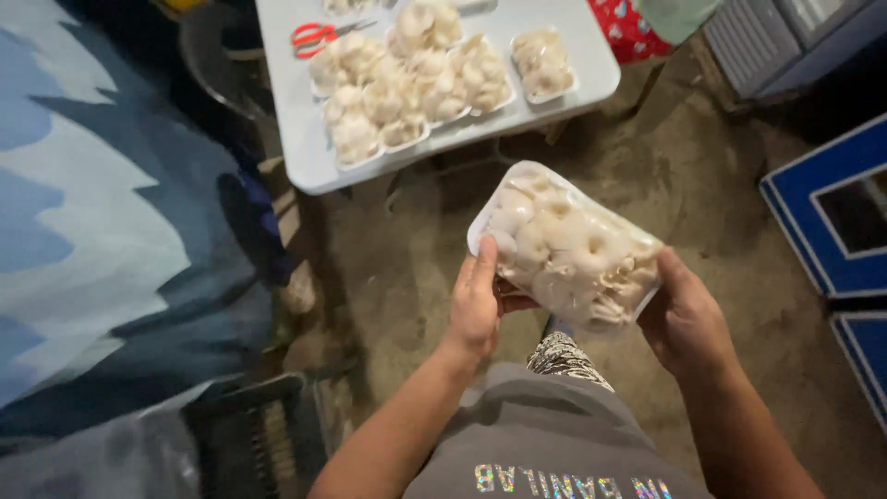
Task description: The person places mushrooms onto a plastic tray, wraps the tray with clear plastic film from a large roll, and moves the wrapped tray to a collection area.
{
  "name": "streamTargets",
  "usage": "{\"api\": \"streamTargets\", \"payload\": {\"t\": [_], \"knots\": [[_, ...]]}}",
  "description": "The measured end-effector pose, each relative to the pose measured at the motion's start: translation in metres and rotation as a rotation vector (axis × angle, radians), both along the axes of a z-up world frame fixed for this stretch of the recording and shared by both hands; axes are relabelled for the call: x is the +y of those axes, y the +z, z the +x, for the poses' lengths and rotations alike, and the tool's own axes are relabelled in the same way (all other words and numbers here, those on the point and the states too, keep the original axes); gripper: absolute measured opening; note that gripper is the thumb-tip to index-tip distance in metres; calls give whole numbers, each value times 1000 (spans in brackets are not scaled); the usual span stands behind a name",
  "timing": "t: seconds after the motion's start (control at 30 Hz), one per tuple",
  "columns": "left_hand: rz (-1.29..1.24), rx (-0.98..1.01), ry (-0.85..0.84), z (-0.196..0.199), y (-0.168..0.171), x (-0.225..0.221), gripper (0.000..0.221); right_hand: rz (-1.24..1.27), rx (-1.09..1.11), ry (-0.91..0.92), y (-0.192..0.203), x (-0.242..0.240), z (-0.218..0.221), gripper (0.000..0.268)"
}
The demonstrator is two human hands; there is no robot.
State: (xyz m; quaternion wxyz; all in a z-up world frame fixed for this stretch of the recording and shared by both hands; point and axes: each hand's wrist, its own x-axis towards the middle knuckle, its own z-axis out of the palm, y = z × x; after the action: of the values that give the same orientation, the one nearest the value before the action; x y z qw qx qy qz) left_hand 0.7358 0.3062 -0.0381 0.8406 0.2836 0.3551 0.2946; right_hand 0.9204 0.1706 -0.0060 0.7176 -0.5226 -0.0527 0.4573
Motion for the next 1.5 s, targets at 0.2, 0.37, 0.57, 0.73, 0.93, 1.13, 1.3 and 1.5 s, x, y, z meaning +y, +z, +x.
{"api": "streamTargets", "payload": {"t": [0.2, 0.37, 0.57, 0.73, 0.93, 1.13, 1.3, 1.5], "knots": [[-5, 47, 99, 112, 15, 34, 55, 84, -111, 192, -2, 30, 123, 31], [-13, -46, 160, 178, 37, 67, 53, 21, -104, 270, 20, 90, 201, 38], [179, 160, -48, 220, -24, 136, 56, -42, -3, 210, -41, 187, 287, 35], [720, 590, -273, 263, -143, 199, 46, -14, 4, 175, -119, 258, 339, 25], [1243, 962, -584, 324, -135, 253, 57, -207, 69, 57, -258, 312, 406, 34], [1166, 1151, -898, 361, -165, 293, 74, -348, -13, 101, -260, 344, 405, 68], [1049, 1159, -824, 359, -147, 289, 65, -534, -297, 319, -236, 367, 402, 86], [1041, 1228, -682, 360, -171, 284, 66, -582, -371, 445, -231, 392, 404, 87]]}}
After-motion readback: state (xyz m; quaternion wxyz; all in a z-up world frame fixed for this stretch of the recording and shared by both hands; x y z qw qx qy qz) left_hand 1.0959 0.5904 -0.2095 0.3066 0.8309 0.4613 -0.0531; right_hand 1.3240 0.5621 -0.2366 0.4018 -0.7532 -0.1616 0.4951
